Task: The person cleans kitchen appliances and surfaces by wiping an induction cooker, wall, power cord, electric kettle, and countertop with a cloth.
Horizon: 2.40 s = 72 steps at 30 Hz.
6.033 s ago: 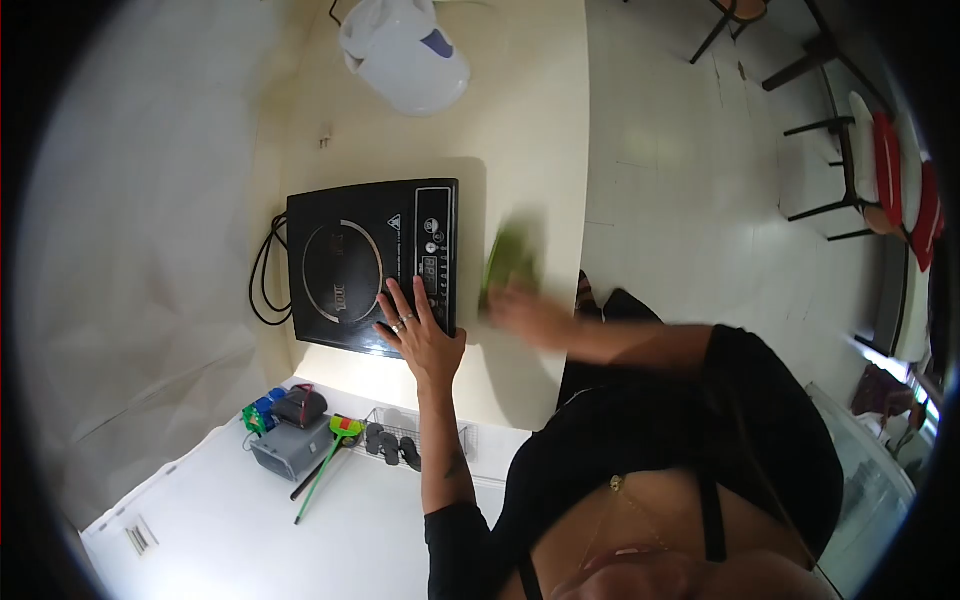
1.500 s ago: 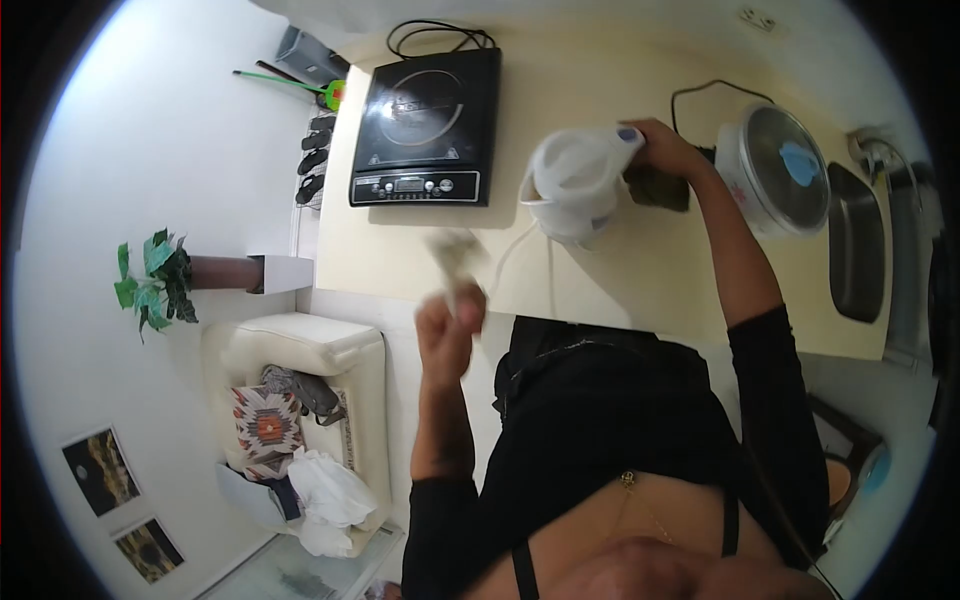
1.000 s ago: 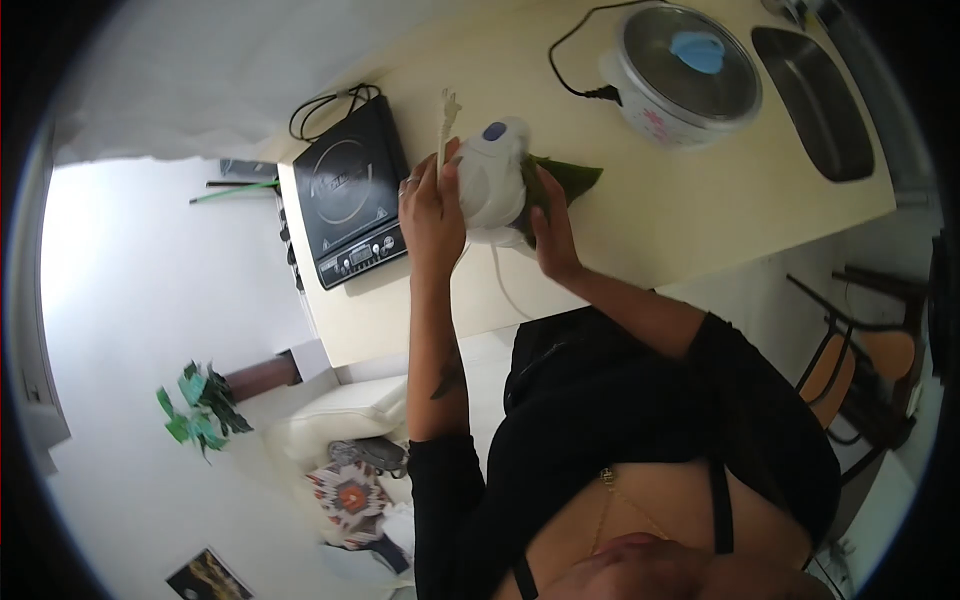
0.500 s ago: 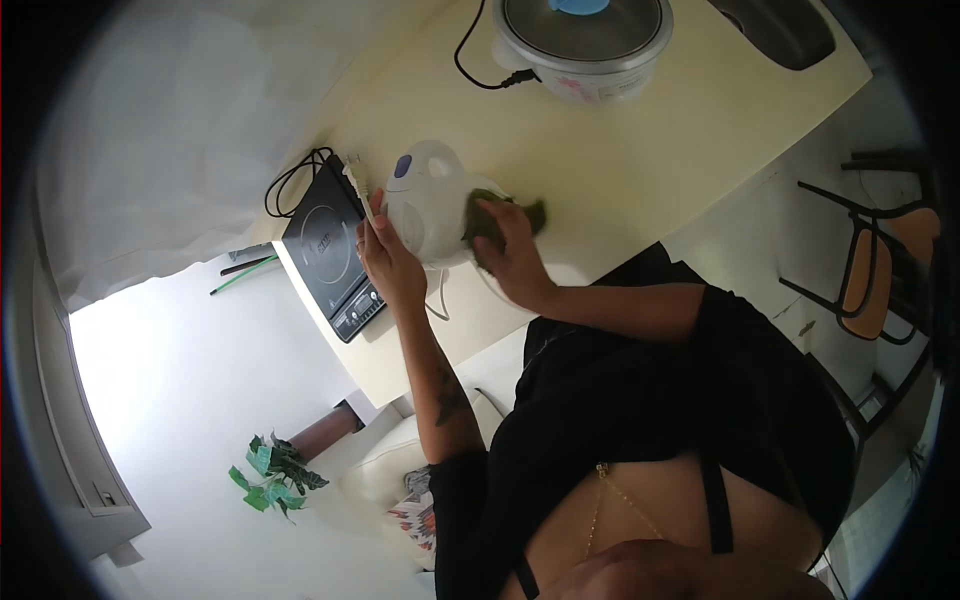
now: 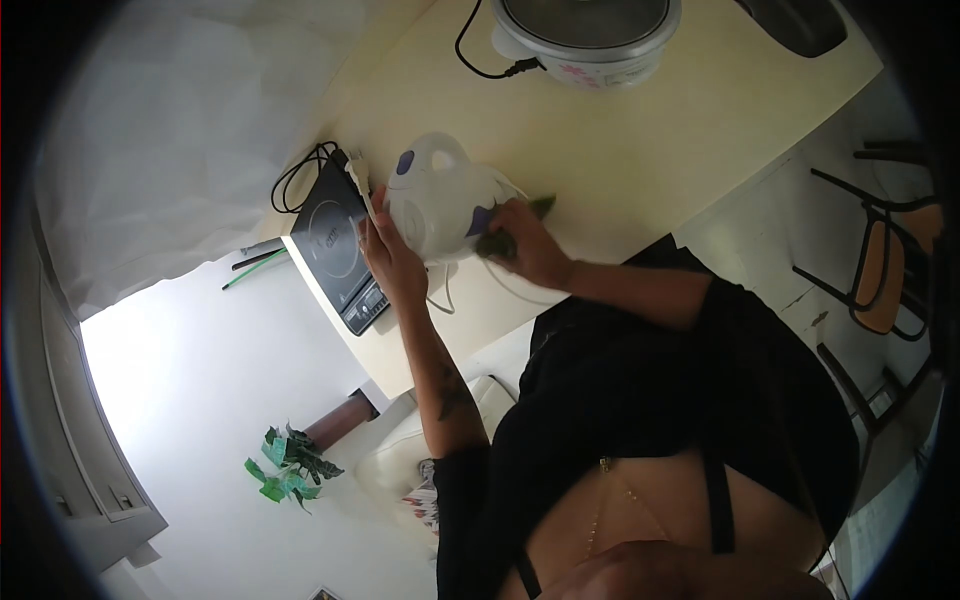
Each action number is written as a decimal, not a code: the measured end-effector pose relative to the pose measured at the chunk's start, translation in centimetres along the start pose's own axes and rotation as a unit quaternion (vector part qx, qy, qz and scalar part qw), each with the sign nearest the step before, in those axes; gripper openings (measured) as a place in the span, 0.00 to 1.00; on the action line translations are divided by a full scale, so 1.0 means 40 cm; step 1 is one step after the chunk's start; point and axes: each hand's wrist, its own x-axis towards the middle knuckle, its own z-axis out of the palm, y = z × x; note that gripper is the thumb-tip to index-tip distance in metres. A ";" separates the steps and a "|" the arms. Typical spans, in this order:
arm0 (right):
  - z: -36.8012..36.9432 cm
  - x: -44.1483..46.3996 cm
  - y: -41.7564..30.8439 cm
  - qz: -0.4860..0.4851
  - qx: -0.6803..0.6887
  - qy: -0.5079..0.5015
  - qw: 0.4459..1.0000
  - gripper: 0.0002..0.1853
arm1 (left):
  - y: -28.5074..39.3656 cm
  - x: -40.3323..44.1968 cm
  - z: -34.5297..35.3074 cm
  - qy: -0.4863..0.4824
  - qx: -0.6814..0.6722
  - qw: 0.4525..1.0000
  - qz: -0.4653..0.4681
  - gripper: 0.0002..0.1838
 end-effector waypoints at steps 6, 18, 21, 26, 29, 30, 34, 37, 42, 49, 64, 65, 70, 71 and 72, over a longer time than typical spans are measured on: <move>-0.013 0.055 -0.024 -0.115 0.033 0.038 0.992 0.21 | -0.011 0.014 -0.006 -0.012 -0.020 1.000 -0.003 0.24; -0.013 0.197 0.017 -0.035 0.062 0.079 0.994 0.17 | -0.047 0.051 -0.027 -0.068 -0.014 0.994 0.081 0.23; -0.072 0.205 0.062 -0.034 -0.011 0.022 0.999 0.14 | -0.044 0.054 -0.035 -0.086 -0.006 0.993 0.075 0.22; -0.158 0.283 -0.014 0.018 0.103 0.108 0.989 0.16 | 0.013 0.054 -0.030 -0.114 0.071 0.991 0.027 0.22; -0.064 0.315 -0.009 0.003 0.192 0.002 0.981 0.20 | 0.040 0.051 -0.016 -0.095 0.046 0.994 -0.025 0.21; -0.051 0.327 0.020 0.024 0.208 -0.008 0.978 0.20 | 0.038 0.054 -0.015 -0.094 0.046 0.994 -0.021 0.21; -0.041 0.263 0.102 0.158 0.180 -0.013 0.971 0.20 | 0.040 0.018 -0.021 -0.080 0.078 0.994 -0.007 0.21; -0.012 0.191 0.089 0.123 0.194 -0.052 0.972 0.22 | 0.032 -0.064 -0.046 -0.063 0.102 0.992 -0.031 0.22; 0.090 0.117 0.046 -0.022 0.060 -0.119 0.991 0.25 | -0.014 -0.221 -0.123 0.006 0.085 0.989 -0.121 0.24; 0.048 0.258 0.049 -0.059 -0.085 -0.234 0.967 0.22 | -0.034 -0.262 -0.142 0.053 0.059 0.978 -0.191 0.26; -0.306 0.220 0.167 -0.117 -0.408 -0.215 0.879 0.27 | -0.033 -0.241 -0.154 0.032 0.052 0.982 -0.177 0.27; -0.408 0.138 0.151 -0.044 -0.410 -0.243 0.878 0.26 | -0.033 -0.243 -0.155 0.031 0.041 0.981 -0.184 0.27; -0.971 -0.024 0.276 -0.064 -0.637 0.011 0.768 0.28 | -0.022 -0.238 -0.163 0.028 0.041 0.982 -0.183 0.26; -0.973 -0.005 0.236 0.022 -0.616 0.162 0.771 0.25 | -0.028 -0.238 -0.162 0.024 0.041 0.982 -0.181 0.26; -0.954 0.012 0.203 0.122 -0.552 0.253 0.785 0.23 | -0.032 -0.239 -0.161 0.020 0.040 0.982 -0.181 0.26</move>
